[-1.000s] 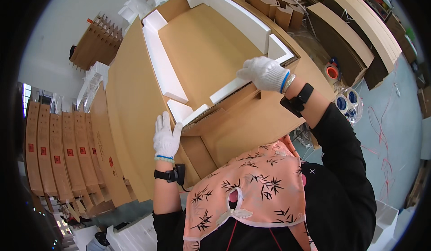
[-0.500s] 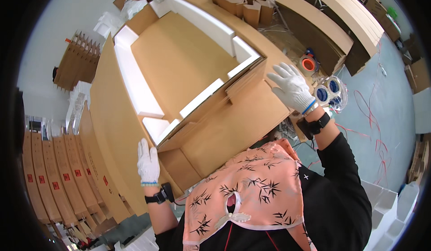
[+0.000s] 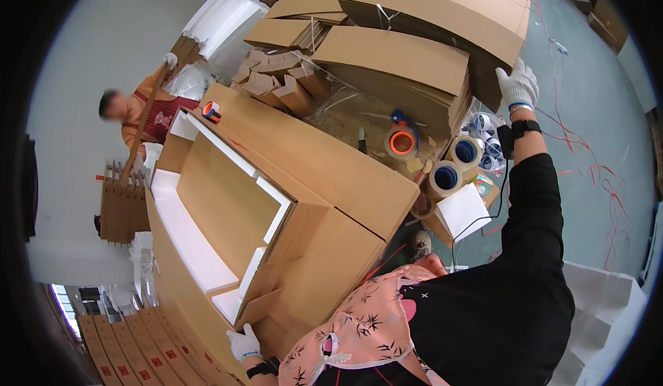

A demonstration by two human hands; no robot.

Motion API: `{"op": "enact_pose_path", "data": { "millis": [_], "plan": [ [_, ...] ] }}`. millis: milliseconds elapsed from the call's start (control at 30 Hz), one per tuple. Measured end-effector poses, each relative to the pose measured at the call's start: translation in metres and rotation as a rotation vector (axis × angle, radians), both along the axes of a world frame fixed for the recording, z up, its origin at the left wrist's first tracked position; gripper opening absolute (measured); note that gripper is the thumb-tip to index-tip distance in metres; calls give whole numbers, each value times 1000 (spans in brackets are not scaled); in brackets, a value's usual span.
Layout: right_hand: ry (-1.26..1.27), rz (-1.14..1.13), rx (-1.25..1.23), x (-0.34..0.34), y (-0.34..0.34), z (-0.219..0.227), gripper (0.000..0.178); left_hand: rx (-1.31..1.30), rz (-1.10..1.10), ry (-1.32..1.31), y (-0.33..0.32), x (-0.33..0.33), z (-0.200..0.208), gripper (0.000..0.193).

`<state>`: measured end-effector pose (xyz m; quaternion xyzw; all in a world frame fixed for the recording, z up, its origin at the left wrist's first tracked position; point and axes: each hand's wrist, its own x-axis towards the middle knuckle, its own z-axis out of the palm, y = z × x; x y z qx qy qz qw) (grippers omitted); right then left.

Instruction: The person assembles a cardboard box and packs it with white foam inserts and a flat white panel. They use a handheld tape dispenser to seal the box flaps and secure the contents. The process involves folding the box, placing protective foam pieces inside, inserting the panel, and taping the box shut.

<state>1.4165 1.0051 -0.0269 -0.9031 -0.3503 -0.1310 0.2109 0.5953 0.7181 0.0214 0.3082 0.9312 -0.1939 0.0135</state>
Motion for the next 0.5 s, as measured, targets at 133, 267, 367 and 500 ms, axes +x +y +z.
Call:
{"op": "enact_pose_path", "data": {
  "millis": [133, 267, 367, 500],
  "plan": [
    [-63, -76, -223, 4, 36, 15, 49, -50, 97, 2, 8, 17, 10, 92],
    [-251, 2, -326, 11, 46, 5, 25, -6, 51, 96, -5, -11, -15, 83],
    [-410, 119, -267, 19, 44, -1, 14, -54, 135, 52, 3, -10, -17, 91],
    [-423, 207, 177, -2, 28, 28, 14, -55, 83, 72, -1, -12, -16, 86]
  ]
}}
